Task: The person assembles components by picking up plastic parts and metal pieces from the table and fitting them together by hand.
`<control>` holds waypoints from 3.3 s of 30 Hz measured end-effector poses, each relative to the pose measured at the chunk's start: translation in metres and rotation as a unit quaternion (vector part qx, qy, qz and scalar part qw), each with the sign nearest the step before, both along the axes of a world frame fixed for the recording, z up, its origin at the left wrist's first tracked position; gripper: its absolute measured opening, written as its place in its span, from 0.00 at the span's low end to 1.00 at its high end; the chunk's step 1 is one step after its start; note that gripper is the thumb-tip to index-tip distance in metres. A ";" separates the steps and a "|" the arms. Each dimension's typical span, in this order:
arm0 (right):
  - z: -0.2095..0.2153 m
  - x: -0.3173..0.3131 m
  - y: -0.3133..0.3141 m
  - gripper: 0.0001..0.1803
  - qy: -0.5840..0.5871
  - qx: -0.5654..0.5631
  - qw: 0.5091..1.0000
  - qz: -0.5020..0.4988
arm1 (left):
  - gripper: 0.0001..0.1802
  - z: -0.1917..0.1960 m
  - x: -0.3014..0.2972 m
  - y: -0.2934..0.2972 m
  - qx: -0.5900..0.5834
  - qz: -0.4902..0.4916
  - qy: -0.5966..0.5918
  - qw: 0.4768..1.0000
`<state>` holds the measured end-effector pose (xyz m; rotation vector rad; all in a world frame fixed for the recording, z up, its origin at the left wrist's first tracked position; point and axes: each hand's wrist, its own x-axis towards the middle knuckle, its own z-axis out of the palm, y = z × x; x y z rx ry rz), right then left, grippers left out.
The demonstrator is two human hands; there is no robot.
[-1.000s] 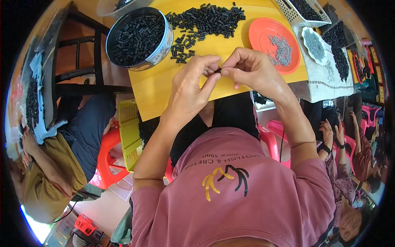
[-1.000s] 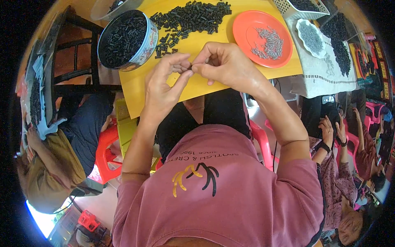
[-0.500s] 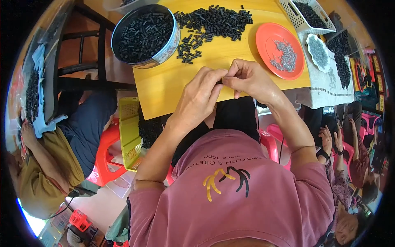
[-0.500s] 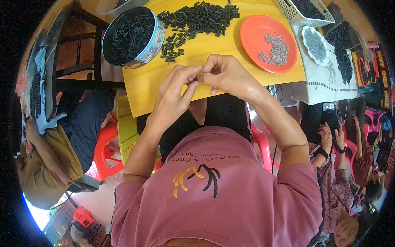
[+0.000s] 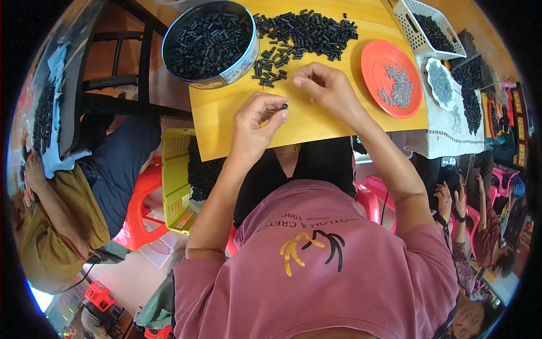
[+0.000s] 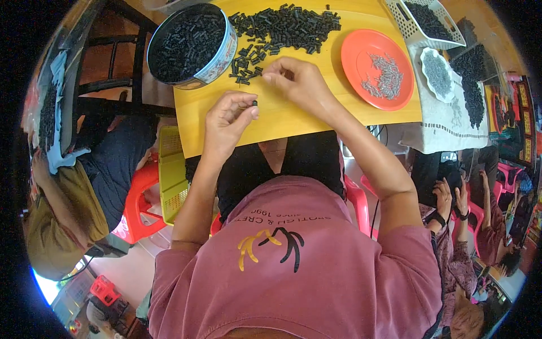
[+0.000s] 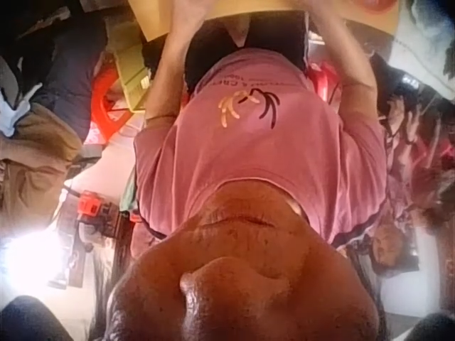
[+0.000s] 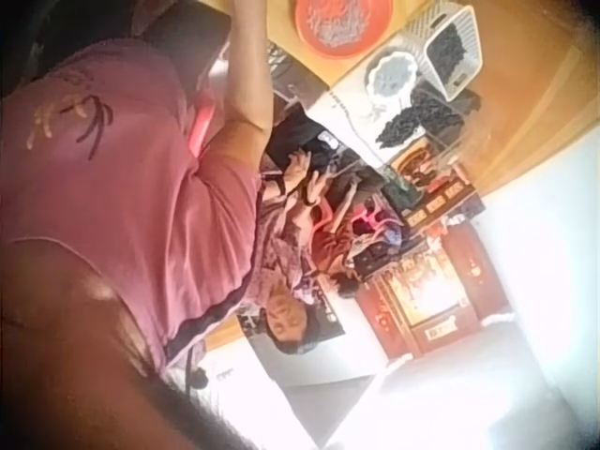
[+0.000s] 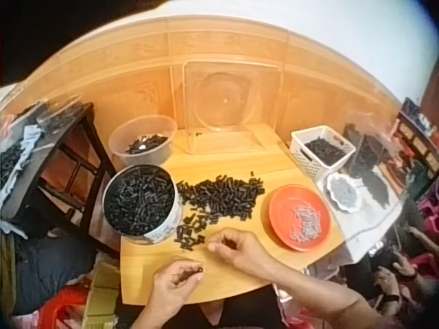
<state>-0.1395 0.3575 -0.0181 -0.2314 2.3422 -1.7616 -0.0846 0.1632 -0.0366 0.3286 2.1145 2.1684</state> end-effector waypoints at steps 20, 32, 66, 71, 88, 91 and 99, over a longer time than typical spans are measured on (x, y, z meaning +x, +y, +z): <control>-0.005 0.000 0.007 0.10 0.165 0.138 0.976 -0.034 | 0.11 -0.007 -0.010 0.013 0.128 0.047 -0.079 0.987; 0.023 0.032 0.010 0.10 -0.003 -0.146 0.989 0.031 | 0.08 0.011 -0.012 0.022 0.046 0.042 0.036 0.997; 0.052 0.032 0.023 0.12 -0.062 -0.182 0.981 0.025 | 0.09 0.022 -0.021 0.035 0.032 0.019 0.171 0.985; 0.048 0.038 0.030 0.16 0.019 -0.101 0.995 -0.006 | 0.12 0.035 -0.014 0.037 -0.020 0.040 0.204 0.978; 0.046 0.028 0.036 0.10 0.397 0.142 0.901 0.101 | 0.06 0.068 -0.009 0.032 -0.086 -0.015 0.135 0.987; 0.046 0.029 0.038 0.10 0.409 0.152 0.894 0.103 | 0.06 0.071 -0.010 0.031 -0.066 -0.052 0.103 0.991; 0.043 0.035 0.033 0.14 0.318 0.173 0.931 0.045 | 0.05 0.073 -0.011 0.043 -0.156 0.012 0.239 0.958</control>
